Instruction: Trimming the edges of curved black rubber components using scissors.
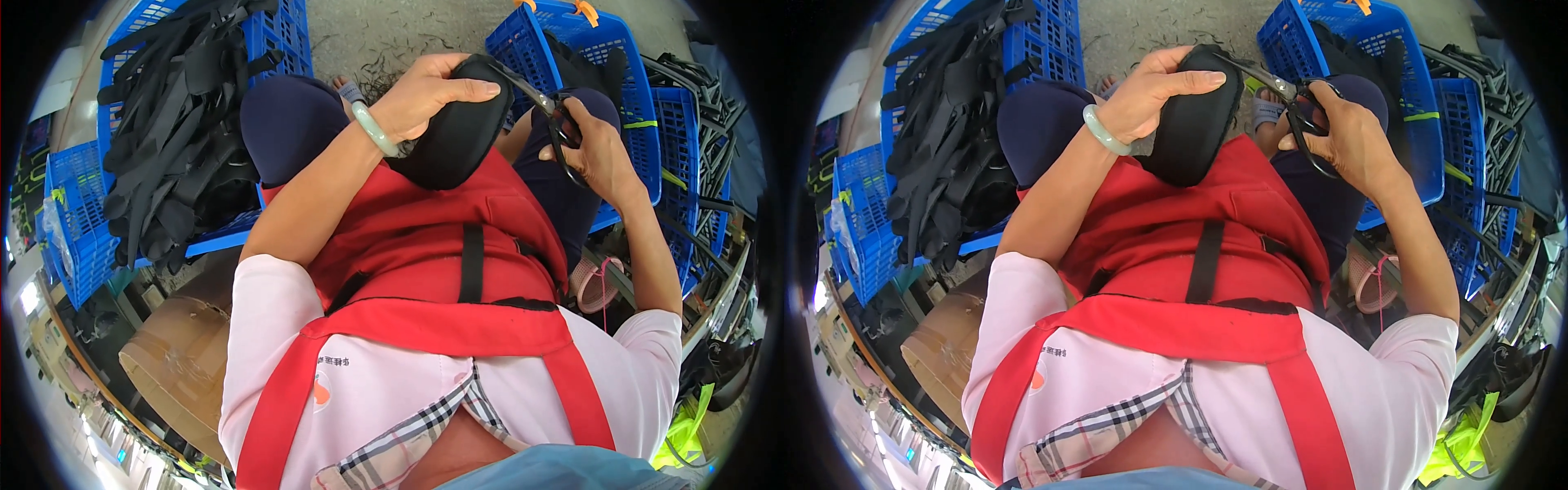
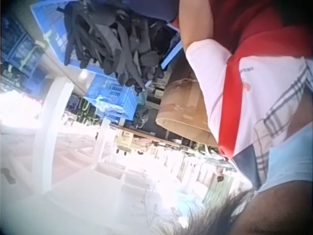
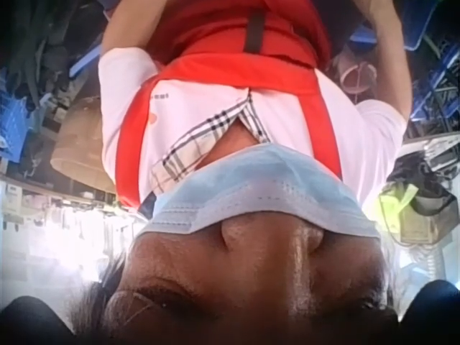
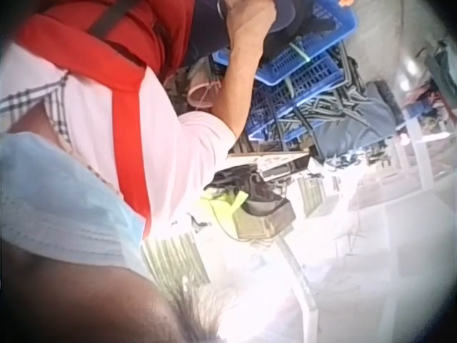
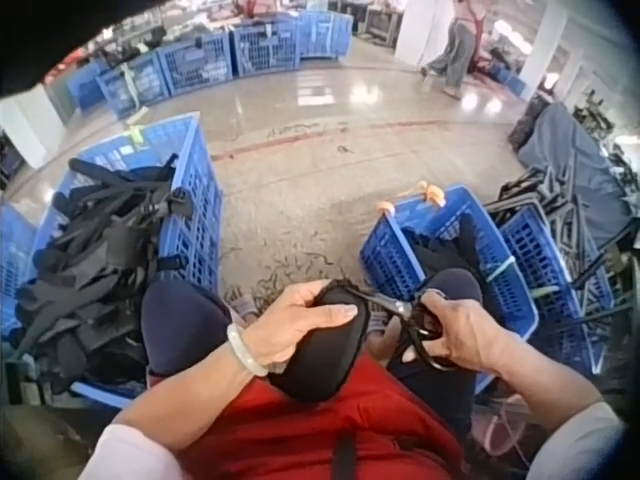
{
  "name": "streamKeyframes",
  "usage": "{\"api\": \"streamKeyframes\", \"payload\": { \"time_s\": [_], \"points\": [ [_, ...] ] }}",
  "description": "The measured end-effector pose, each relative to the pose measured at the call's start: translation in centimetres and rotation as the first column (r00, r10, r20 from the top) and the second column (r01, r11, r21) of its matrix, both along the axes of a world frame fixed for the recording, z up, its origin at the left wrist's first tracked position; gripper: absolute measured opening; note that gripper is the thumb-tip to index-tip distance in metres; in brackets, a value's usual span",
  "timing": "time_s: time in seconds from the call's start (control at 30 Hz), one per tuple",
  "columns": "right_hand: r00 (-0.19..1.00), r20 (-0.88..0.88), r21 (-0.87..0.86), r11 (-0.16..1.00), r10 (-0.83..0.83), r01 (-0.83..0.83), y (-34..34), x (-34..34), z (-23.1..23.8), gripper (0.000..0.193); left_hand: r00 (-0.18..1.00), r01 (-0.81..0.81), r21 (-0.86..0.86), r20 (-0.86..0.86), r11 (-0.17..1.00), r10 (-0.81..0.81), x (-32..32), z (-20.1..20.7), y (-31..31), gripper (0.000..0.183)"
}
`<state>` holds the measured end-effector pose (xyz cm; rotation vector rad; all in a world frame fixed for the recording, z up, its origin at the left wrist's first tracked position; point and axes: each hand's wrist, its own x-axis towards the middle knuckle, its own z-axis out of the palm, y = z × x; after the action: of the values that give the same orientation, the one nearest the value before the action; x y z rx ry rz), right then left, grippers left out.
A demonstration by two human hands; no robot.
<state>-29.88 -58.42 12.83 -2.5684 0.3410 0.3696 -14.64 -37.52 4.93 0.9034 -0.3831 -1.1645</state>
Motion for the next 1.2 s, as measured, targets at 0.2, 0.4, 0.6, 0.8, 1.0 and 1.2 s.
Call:
{"api": "streamKeyframes", "payload": {
  "time_s": [0.2,0.4,0.6,0.8,1.0,1.2],
  "points": [
    [0.999,-0.044,0.022,1.000,0.009,-0.008,-0.5,-0.2,0.0,0.052,0.999,0.027,0.002,-0.030,1.000,-0.026,-0.3,-0.3,-0.1,0.021],
    [0.995,-0.074,0.008,0.998,0.070,-0.069,-1.2,0.2,0.7,0.055,0.997,0.071,-0.030,-0.032,0.997,-0.071,-0.6,-0.4,0.0,0.022],
    [0.988,-0.099,0.012,0.993,0.121,-0.120,-1.4,0.4,1.5,0.051,0.993,0.116,-0.020,0.017,0.993,-0.115,-0.9,-0.6,-0.2,0.027],
    [0.977,-0.166,0.055,0.990,0.135,-0.127,-1.8,0.8,2.3,0.052,0.986,0.168,-0.032,0.012,0.985,-0.168,-1.5,-0.8,-0.5,0.031],
    [0.955,-0.178,-0.020,0.970,0.237,-0.244,-2.2,1.5,3.0,0.054,0.975,0.222,-0.030,0.022,0.975,-0.221,-1.9,-0.6,-0.3,0.033],
    [0.948,-0.168,-0.091,0.953,0.270,-0.288,-2.3,2.3,3.6,0.055,0.964,0.266,-0.079,0.040,0.961,-0.263,-2.3,-0.7,-0.5,0.032]
  ]
}}
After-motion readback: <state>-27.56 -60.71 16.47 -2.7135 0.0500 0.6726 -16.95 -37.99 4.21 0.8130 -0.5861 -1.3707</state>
